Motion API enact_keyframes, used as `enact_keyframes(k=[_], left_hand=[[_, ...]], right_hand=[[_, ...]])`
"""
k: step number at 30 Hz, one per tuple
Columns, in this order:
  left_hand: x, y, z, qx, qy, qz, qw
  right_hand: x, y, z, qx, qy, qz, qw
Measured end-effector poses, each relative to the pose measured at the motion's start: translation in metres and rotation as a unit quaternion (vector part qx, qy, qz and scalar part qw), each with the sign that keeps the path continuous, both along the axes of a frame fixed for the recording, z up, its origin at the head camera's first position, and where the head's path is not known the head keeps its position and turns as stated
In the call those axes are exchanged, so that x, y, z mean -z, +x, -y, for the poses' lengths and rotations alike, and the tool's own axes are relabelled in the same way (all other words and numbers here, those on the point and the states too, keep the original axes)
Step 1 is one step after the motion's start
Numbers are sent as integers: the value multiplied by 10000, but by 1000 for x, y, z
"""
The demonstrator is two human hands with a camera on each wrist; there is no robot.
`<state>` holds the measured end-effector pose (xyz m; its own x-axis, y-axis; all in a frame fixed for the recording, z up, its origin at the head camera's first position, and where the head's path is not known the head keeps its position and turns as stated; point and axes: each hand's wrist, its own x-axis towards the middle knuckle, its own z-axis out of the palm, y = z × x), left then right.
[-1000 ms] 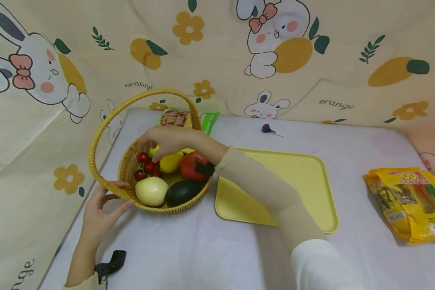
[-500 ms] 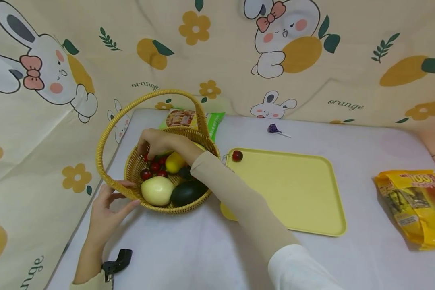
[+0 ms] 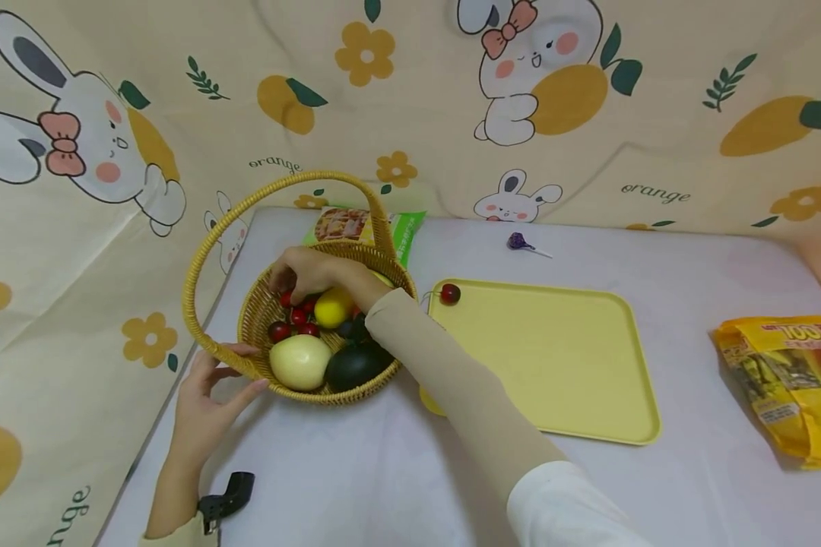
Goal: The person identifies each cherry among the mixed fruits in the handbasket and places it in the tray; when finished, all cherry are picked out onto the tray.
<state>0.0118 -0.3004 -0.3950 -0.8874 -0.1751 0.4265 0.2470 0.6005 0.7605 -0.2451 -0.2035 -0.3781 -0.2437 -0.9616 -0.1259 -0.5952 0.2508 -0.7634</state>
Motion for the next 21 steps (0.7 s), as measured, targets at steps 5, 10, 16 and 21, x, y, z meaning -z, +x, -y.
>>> enact_keyframes(k=[5, 10, 16, 21], left_hand=[[2, -1, 0, 0, -43, -26, 10000], [1, 0, -2, -26, -33, -9, 10000], [-2, 1, -3, -46, 22, 13, 10000], [3, 0, -1, 4, 71, -51, 10000]], right_hand=[[4, -2, -2, 111, -63, 240, 9996], [8, -2, -2, 116, -87, 272, 9995], [5, -4, -4, 216, -336, 563, 9976], [-9, -3, -6, 125, -852, 913, 9921]])
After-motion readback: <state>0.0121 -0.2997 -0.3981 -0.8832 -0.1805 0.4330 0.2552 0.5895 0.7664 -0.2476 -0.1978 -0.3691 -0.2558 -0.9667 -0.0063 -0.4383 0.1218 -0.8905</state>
